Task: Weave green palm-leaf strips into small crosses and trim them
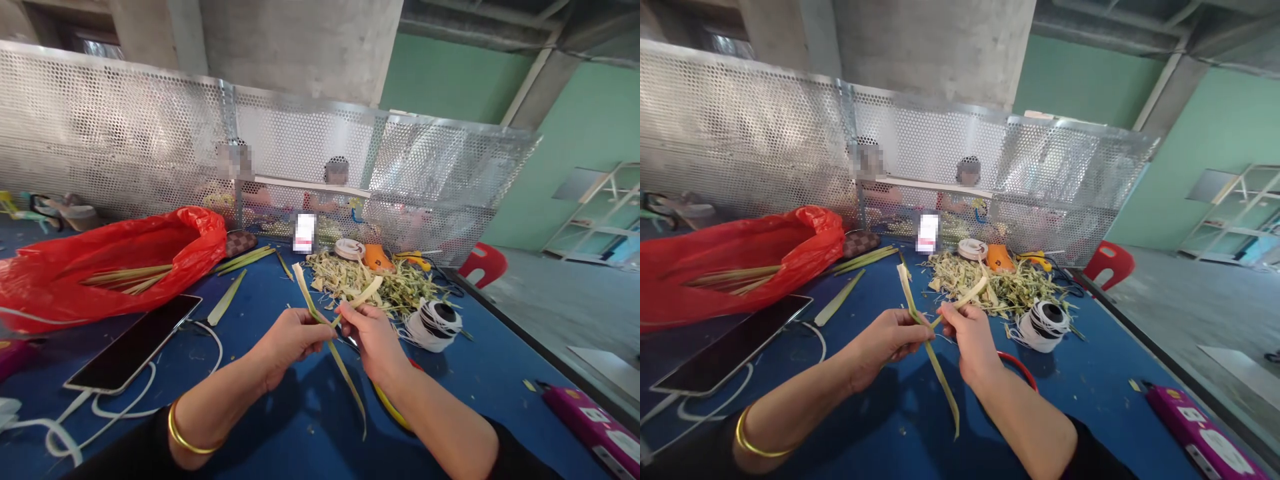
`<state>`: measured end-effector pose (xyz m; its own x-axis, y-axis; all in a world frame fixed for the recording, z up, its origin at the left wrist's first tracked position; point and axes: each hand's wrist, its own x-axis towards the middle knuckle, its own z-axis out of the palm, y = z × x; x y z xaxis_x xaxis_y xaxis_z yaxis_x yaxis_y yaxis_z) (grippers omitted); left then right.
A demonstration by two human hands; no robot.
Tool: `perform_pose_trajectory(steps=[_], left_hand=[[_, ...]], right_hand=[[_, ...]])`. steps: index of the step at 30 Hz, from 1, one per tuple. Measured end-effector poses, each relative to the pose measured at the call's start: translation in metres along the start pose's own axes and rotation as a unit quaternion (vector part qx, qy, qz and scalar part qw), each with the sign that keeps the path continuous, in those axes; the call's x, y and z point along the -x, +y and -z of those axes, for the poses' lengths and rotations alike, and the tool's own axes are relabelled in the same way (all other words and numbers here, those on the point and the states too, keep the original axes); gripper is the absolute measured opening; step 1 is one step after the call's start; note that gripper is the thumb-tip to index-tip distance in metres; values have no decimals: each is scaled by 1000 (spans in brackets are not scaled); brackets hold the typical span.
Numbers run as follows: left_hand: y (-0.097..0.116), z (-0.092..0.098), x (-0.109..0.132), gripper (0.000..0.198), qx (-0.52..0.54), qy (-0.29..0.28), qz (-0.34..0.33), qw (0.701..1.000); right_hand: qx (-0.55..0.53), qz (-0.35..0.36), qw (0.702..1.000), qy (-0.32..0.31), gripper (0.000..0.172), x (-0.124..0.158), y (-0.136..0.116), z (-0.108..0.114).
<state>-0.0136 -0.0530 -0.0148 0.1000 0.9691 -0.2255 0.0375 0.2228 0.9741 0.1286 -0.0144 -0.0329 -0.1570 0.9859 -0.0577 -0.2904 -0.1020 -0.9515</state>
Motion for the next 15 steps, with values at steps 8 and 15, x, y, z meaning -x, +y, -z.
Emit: perform_pose_trajectory(steps=[8,15], left_hand=[[3,0,4,29,-99,2,-22,995],[-7,-11,6,32,-162,-73,-62,982]], right_hand=[[267,269,913,154,50,-10,-16,17],[257,47,950,-169,19,13,-20,-1]])
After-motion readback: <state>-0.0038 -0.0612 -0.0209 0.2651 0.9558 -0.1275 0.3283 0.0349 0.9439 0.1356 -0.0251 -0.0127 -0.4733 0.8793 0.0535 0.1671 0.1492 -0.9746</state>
